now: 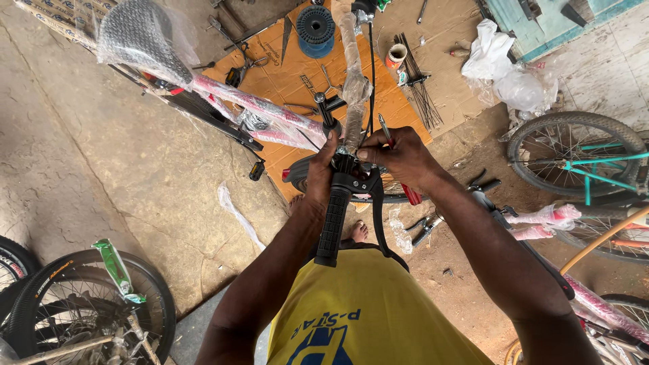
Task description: The person assembles a bicycle by attaching a brake lever to the handlebar. They use a screwdriver to tighten the bolt securing the lever in place.
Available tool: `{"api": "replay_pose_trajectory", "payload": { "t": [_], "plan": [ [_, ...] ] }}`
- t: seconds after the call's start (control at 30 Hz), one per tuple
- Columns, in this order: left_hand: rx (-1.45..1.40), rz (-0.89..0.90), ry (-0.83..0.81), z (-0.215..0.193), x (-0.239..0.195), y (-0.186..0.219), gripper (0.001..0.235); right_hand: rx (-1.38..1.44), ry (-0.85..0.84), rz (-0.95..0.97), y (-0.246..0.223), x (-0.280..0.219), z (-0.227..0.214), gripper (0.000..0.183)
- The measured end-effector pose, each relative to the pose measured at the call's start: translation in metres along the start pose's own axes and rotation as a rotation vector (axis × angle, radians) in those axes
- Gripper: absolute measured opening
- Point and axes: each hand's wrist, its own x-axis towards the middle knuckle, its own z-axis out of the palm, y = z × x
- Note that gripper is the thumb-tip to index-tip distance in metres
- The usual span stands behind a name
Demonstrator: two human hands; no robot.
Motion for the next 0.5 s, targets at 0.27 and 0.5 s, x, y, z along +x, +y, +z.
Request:
{"api": "replay_pose_trajectory", "payload": {
  "t": [0.27, 0.5],
  "plan": [
    [0.077, -0.059, 0.052, 0.005, -0.004, 0.009, 0.062, -0.031, -0.014, 0.025, 0.003, -0.007, 0.007, 0.033],
    [0.155, 0.048, 0.019, 0.011, 0.0, 0.018, 0.06, -0.056, 0.056, -0.063, -0.004, -0.006, 0.006, 0.033]
  ]
}}
